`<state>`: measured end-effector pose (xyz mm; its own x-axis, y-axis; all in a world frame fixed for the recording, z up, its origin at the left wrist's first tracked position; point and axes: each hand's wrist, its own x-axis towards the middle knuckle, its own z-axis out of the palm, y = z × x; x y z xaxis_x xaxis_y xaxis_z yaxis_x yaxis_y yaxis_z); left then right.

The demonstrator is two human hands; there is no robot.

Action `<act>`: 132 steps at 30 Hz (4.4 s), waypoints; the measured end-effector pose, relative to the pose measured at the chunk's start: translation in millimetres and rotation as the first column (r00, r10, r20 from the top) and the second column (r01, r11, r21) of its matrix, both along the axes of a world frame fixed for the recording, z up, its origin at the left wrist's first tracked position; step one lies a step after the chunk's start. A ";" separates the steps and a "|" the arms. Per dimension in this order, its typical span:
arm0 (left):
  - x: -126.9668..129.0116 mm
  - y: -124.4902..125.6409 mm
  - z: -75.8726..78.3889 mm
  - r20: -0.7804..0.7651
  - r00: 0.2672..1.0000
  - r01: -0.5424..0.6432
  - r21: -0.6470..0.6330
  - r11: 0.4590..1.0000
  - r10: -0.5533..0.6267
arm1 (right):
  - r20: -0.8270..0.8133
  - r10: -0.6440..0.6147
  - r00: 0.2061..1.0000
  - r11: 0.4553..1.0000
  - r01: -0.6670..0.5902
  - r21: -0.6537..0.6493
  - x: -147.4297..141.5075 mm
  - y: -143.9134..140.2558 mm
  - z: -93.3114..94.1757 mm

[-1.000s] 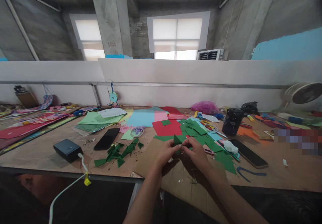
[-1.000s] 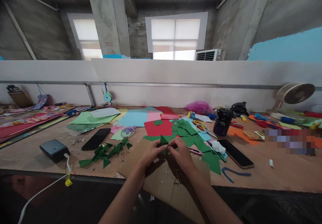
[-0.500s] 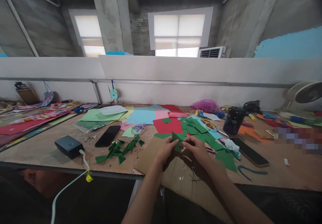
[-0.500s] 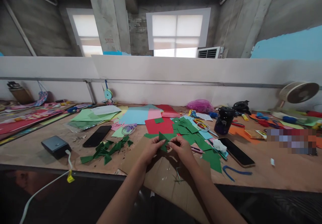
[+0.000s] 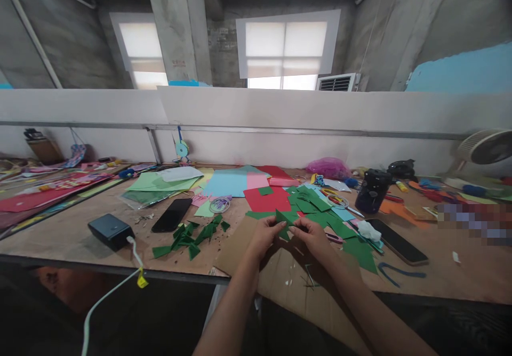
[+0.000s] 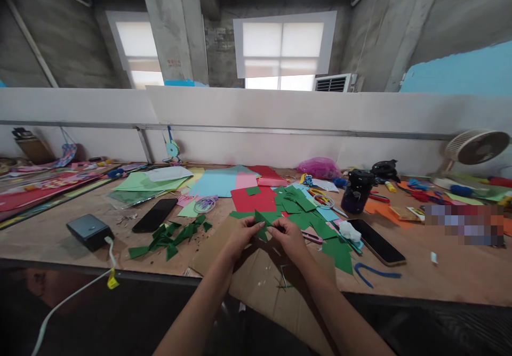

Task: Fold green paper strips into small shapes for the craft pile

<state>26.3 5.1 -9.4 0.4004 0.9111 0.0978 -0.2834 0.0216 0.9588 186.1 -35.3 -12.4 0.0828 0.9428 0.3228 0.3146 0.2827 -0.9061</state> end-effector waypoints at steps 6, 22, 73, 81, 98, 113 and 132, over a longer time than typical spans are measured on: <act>0.1 -2.1 4.3 -0.039 0.998 -0.049 -0.009 0.999 0.048 | -0.025 0.011 1.000 1.000 -0.011 -0.013 -0.6 -1.5 1.4; -0.3 -0.8 2.9 -0.020 0.999 -0.042 0.014 0.999 0.042 | -0.062 0.051 0.997 0.997 -0.047 0.061 -1.8 -3.8 1.5; -3.3 -2.7 2.7 -0.028 0.995 0.094 0.008 0.995 -0.094 | 0.283 -0.132 0.950 0.958 0.049 0.282 -3.5 -6.0 8.5; 0.4 -1.8 -1.9 -0.005 0.985 0.173 0.134 0.976 -0.174 | 0.210 -0.174 0.962 0.969 0.129 0.209 -3.9 -3.2 1.0; -1.4 0.8 -4.1 -0.089 0.987 0.132 -0.005 0.991 -0.132 | -0.233 0.033 0.972 0.999 -0.036 -0.011 6.1 4.0 -3.4; 3.8 2.5 -9.0 -0.144 0.985 0.107 0.058 0.993 -0.098 | -0.303 0.029 0.953 0.997 -0.050 -0.062 0.3 0.4 1.9; 3.1 5.9 -13.3 -0.154 0.988 0.024 0.087 0.996 -0.011 | -0.299 -0.002 0.954 0.997 -0.023 -0.080 -1.0 0.4 -1.0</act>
<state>29.4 11.0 -22.7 0.4326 0.8943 0.1141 -0.1333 -0.0618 0.9892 185.1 -34.9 -13.4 0.1537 0.9661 0.2073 0.0240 0.2061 -0.9782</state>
